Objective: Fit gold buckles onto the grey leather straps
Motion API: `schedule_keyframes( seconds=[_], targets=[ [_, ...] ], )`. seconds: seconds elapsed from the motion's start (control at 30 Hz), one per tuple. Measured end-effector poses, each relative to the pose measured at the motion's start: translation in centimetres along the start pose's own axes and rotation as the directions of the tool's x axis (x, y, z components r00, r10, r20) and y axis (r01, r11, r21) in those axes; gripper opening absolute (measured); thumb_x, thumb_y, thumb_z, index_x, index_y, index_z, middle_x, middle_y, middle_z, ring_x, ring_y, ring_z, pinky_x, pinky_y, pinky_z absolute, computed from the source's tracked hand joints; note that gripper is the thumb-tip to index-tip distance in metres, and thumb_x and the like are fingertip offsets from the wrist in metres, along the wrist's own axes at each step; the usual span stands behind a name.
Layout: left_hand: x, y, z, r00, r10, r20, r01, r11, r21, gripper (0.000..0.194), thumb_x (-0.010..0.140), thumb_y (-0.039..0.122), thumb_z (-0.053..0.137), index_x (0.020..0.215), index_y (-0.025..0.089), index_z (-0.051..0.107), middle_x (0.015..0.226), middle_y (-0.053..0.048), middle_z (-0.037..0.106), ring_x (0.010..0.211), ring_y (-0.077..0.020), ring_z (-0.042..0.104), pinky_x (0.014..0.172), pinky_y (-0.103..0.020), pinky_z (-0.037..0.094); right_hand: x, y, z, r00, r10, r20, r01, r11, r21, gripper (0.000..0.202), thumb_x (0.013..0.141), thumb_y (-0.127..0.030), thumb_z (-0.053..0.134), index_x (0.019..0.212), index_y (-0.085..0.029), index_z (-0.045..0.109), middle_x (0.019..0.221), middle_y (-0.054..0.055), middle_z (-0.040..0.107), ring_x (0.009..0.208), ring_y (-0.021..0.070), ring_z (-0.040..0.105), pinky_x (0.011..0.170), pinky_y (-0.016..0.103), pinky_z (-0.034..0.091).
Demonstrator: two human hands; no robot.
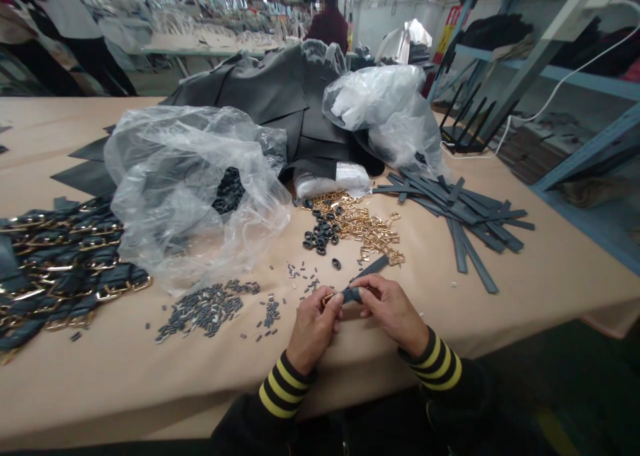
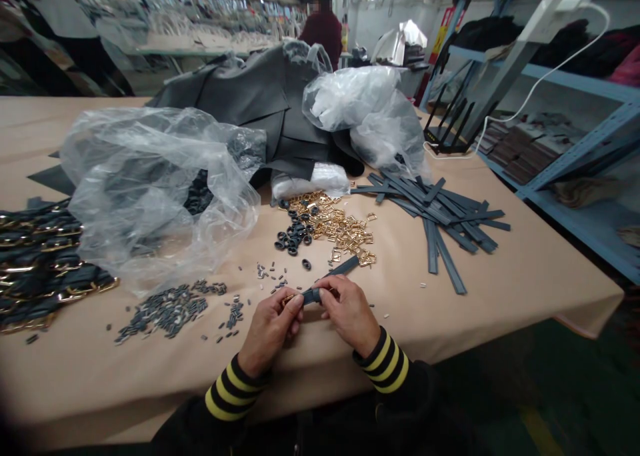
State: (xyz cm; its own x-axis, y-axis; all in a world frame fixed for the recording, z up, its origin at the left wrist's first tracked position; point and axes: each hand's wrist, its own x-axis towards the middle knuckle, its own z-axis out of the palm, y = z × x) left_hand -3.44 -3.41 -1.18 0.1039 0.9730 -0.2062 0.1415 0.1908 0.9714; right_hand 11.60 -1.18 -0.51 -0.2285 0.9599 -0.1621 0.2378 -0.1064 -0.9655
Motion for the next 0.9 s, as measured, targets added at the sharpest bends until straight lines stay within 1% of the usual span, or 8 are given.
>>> schedule_keyframes(
  seconds=[0.13, 0.23, 0.3, 0.43, 0.57, 0.67, 0.77, 0.9],
  targets=[
    [-0.1, 0.1, 0.0, 1.000, -0.004, -0.011, 0.004, 1.000, 0.020, 0.025, 0.078, 0.039, 0.048, 0.068, 0.016, 0.048, 0.042, 0.007, 0.044, 0.034, -0.0063, 0.036, 0.036, -0.018, 0.029, -0.1, 0.0, 0.2, 0.999, 0.031, 0.020, -0.033, 0.993, 0.117, 0.016, 0.076, -0.027, 0.053, 0.083, -0.014, 0.057, 0.067, 0.000, 0.054, 0.057, 0.0089, 0.054, 0.052, 0.021, 0.051],
    [-0.1, 0.2, 0.1, 1.000, 0.004, -0.012, -0.004, 0.999, 0.036, 0.025, 0.079, 0.039, 0.047, 0.067, 0.017, 0.048, 0.043, 0.006, 0.044, 0.035, -0.0064, 0.037, 0.037, -0.018, 0.030, -0.2, 0.0, 0.2, 0.998, 0.063, 0.000, -0.062, 0.981, 0.187, 0.017, 0.072, -0.030, 0.059, 0.078, -0.014, 0.053, 0.067, -0.001, 0.055, 0.056, 0.0091, 0.055, 0.053, 0.022, 0.052],
    [0.0, 0.1, 0.1, 1.000, 0.022, -0.012, -0.022, 0.998, 0.063, 0.025, 0.079, 0.039, 0.047, 0.067, 0.017, 0.049, 0.043, 0.006, 0.044, 0.035, -0.0070, 0.038, 0.038, -0.019, 0.031, -0.3, 0.0, 0.0, 0.997, 0.082, -0.009, -0.079, 0.978, 0.193, 0.020, 0.071, -0.032, 0.060, 0.077, -0.014, 0.054, 0.065, -0.001, 0.056, 0.055, 0.0100, 0.057, 0.054, 0.024, 0.052],
    [0.0, 0.0, 0.2, 0.998, 0.050, -0.029, -0.045, 0.990, 0.137, 0.023, 0.079, 0.037, 0.047, 0.068, 0.017, 0.050, 0.043, 0.006, 0.044, 0.036, -0.0079, 0.038, 0.040, -0.020, 0.031, -0.5, 0.4, -0.6, 0.997, 0.074, 0.034, -0.080, 0.976, 0.202, 0.027, 0.071, -0.036, 0.060, 0.083, -0.012, 0.060, 0.067, 0.002, 0.062, 0.062, 0.0127, 0.060, 0.063, 0.029, 0.053],
    [0.0, -0.3, 0.4, 0.997, 0.067, -0.028, -0.061, 0.981, 0.185, 0.023, 0.079, 0.037, 0.047, 0.067, 0.018, 0.050, 0.042, 0.006, 0.042, 0.038, -0.0085, 0.038, 0.041, -0.020, 0.031, -0.6, 0.6, -0.8, 0.998, 0.058, 0.036, -0.064, 0.981, 0.183, 0.025, 0.070, -0.035, 0.063, 0.079, -0.012, 0.061, 0.066, 0.002, 0.062, 0.060, 0.0118, 0.059, 0.060, 0.027, 0.051],
    [-0.1, -0.4, 0.5, 0.998, 0.069, -0.011, -0.066, 0.982, 0.177, 0.022, 0.079, 0.037, 0.047, 0.069, 0.018, 0.051, 0.043, 0.006, 0.042, 0.038, -0.0086, 0.038, 0.042, -0.020, 0.031, -0.7, 0.6, -0.5, 0.998, 0.043, 0.045, -0.051, 0.982, 0.181, 0.022, 0.069, -0.032, 0.063, 0.078, -0.012, 0.060, 0.066, 0.001, 0.062, 0.059, 0.0112, 0.058, 0.059, 0.025, 0.049],
    [-0.4, -0.4, 0.5, 0.998, 0.056, 0.003, -0.056, 0.987, 0.152, 0.023, 0.080, 0.038, 0.046, 0.070, 0.018, 0.051, 0.044, 0.006, 0.042, 0.038, -0.0081, 0.038, 0.042, -0.020, 0.031, -0.7, 0.5, -0.2, 0.997, 0.060, 0.045, -0.067, 0.982, 0.175, 0.020, 0.070, -0.030, 0.063, 0.079, -0.012, 0.060, 0.065, 0.001, 0.061, 0.058, 0.0106, 0.057, 0.057, 0.024, 0.048],
    [-0.6, -0.4, 0.7, 0.999, 0.043, -0.010, -0.041, 0.993, 0.113, 0.030, 0.085, 0.039, 0.036, 0.068, 0.018, 0.049, 0.049, 0.005, 0.044, 0.041, -0.0079, 0.039, 0.043, -0.020, 0.032, -0.7, 0.2, 0.1, 0.997, 0.024, 0.071, -0.037, 0.984, 0.176, 0.018, 0.070, -0.029, 0.062, 0.077, -0.013, 0.060, 0.067, 0.001, 0.061, 0.060, 0.0111, 0.057, 0.059, 0.024, 0.047]
  ],
)
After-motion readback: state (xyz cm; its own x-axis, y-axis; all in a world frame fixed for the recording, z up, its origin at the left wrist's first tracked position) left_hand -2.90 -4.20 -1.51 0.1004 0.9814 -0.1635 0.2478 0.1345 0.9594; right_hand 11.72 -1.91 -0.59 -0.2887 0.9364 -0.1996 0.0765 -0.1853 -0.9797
